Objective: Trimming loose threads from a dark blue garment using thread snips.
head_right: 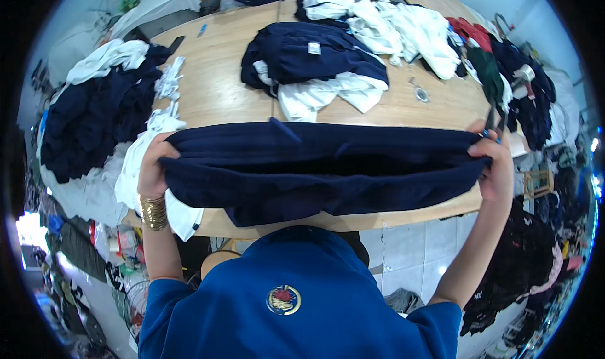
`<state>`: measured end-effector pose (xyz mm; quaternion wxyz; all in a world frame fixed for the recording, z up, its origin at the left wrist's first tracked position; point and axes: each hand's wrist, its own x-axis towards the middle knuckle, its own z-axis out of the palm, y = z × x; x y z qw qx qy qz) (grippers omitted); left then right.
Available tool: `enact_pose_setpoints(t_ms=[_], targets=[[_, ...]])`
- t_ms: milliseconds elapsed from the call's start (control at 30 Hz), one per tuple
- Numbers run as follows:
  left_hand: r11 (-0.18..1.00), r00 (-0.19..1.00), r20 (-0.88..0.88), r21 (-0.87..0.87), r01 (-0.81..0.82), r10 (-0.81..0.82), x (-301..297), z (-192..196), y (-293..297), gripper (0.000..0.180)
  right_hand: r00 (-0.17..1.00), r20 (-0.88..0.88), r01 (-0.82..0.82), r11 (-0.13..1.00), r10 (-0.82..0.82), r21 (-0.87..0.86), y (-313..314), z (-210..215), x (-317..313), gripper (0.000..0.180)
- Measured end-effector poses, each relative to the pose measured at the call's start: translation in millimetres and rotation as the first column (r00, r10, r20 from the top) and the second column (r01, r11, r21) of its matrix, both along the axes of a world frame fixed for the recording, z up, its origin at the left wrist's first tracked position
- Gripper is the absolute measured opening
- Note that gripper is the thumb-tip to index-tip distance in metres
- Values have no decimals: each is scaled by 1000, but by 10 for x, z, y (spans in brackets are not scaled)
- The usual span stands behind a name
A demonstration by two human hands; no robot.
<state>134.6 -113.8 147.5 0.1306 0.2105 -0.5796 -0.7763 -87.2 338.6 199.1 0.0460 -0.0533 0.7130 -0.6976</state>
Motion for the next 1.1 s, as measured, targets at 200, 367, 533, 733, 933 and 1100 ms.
enact_pose_setpoints(t_ms=[200, 367, 533, 733, 933, 1100], targets=[[939, 949, 33, -139, 314, -313, -62, 148, 153, 34, 990, 128, -64, 996, 56, 57, 111, 2, -2, 13], [925, 930, 72, -99, 367, -362, -43, 157, 222, 36, 992, 126, -25, 995, 13, 93, 95, -40, 6, 15], [849, 872, 76, -199, 489, -484, -131, 183, 493, 38, 929, -38, -233, 661, 369, 713, -230, -164, 112, 23], [743, 772, 91, -223, 631, -629, -343, 168, 753, 32, 716, 24, -674, 682, 697, 284, -1332, -417, 587, 48], [702, 740, 153, -236, 671, -655, -344, 247, 788, 30, 372, 121, -928, 364, 920, 82, -1665, -726, 693, 25], [587, 910, 132, -726, 358, -393, -241, 146, 804, 25, 645, -2, -728, 613, 764, -306, -1322, -592, 648, 19]])
